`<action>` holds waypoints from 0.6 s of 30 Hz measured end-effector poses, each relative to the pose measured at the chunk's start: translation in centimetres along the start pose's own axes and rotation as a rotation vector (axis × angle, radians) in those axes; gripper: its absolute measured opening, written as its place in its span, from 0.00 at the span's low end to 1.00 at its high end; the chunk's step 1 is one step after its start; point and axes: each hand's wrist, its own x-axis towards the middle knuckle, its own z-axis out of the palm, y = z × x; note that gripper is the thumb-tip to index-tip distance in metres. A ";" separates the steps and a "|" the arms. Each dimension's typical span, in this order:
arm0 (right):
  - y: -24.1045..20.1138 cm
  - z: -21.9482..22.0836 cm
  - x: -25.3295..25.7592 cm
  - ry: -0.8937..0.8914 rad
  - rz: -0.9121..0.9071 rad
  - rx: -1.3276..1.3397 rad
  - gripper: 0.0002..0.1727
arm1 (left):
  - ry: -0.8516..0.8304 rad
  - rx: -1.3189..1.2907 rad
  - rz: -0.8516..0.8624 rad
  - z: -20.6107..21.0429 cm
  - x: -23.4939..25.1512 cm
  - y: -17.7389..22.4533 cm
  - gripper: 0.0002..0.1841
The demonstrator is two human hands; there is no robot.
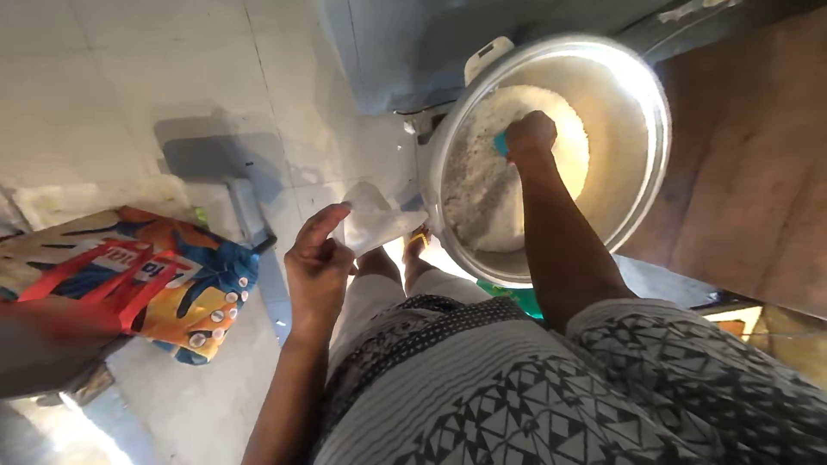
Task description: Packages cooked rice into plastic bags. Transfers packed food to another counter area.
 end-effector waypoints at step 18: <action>-2.4 3.4 0.2 0.075 -0.322 -0.285 0.23 | 0.002 0.047 -0.025 -1.5 0.9 -1.3 0.29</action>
